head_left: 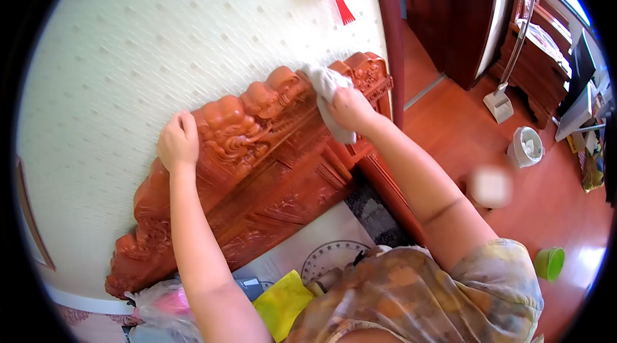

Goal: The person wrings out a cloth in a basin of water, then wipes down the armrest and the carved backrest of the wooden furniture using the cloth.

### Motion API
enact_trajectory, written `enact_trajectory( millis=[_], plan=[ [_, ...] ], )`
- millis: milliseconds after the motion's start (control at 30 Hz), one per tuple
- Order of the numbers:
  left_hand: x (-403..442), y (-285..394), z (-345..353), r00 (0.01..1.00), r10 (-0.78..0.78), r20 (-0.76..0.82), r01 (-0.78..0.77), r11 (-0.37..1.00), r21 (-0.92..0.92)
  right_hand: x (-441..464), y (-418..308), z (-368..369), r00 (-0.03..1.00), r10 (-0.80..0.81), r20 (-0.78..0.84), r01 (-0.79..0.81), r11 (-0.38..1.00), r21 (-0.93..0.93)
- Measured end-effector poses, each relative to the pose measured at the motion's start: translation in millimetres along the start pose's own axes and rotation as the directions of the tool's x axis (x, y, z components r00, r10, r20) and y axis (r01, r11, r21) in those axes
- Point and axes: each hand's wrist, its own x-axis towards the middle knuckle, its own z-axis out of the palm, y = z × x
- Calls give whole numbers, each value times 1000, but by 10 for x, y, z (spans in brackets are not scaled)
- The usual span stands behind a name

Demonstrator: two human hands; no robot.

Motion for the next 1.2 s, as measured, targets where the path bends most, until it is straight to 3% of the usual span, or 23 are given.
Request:
enact_trajectory(
  millis=[33, 100, 167, 233, 267, 300, 367, 433, 567, 600, 633, 700, 767, 800, 900, 933, 967, 1067, 1167, 1200],
  plan=[
    [4, -6, -15, 999, -20, 27, 20, 1000, 15, 68, -46, -56, 985, 99, 140, -92, 994, -59],
    [-11, 22, -36, 998, -40, 57, 39, 999, 23, 49, -84, -161, 985, 115, 128, -115, 993, -12],
    [-6, 31, -58, 998, -51, 45, 51, 999, 10, -47, -90, -333, 961, 206, 187, -258, 913, 315],
    [-2, 7, -48, 999, -47, 22, 47, 999, -10, -206, -83, -578, 919, 304, 249, -386, 816, 431],
    [-13, -4, -35, 999, -31, 11, 31, 999, -26, -251, 15, -613, 904, 329, 274, -428, 699, 574],
    [-21, -9, -31, 999, -42, 6, 42, 999, -34, -303, 99, -680, 906, 324, 274, -424, 708, 564],
    [-13, -3, -34, 999, -31, 7, 31, 999, -26, -365, 73, -852, 914, 387, 122, -355, 617, 702],
    [-13, 12, -37, 1000, -30, -4, 30, 999, -30, -339, -22, -933, 900, 430, -74, -243, 633, 735],
    [-12, 37, -64, 999, -50, 20, 50, 998, -28, -179, -93, -824, 899, 284, -334, -9, 774, 633],
    [-8, 32, -67, 999, -49, 19, 49, 998, -27, -71, 61, -662, 863, 127, -488, 51, 940, 336],
    [-5, 30, -66, 999, -50, 21, 50, 998, -27, -43, -13, -666, 884, -60, -463, 72, 997, 7],
    [-11, 25, -61, 999, -46, 26, 46, 999, -28, -36, -51, -514, 933, -273, -236, 171, 910, -377],
    [-9, 22, -55, 999, -46, 7, 46, 999, -27, 25, 51, -295, 921, -373, -114, 321, 890, -323],
    [4, 23, -46, 999, -42, 4, 42, 999, -30, 65, 108, -234, 892, -421, -161, 347, 870, -349],
    [-13, 11, -33, 999, -42, 9, 42, 999, -22, 304, 276, -214, 921, -383, -71, 342, 882, -325],
    [-6, 5, -28, 999, -38, 2, 38, 999, -24, 362, 262, -171, 931, -343, -126, 281, 893, -351],
    [-9, 8, -25, 999, -37, -9, 36, 999, -29, 474, 249, -150, 974, -198, -115, 157, 943, -294],
    [-14, 29, -48, 999, -37, -13, 37, 999, -25, 538, 264, -156, 994, -68, -87, 50, 980, -192],
    [-11, 39, -58, 999, -52, -10, 52, 998, -19, 274, 270, 41, 862, -313, -400, 248, 947, -205],
    [-5, 12, -37, 999, -36, -20, 36, 999, -8, 139, 203, 40, 858, -333, -391, 273, 941, -201]
  ],
)
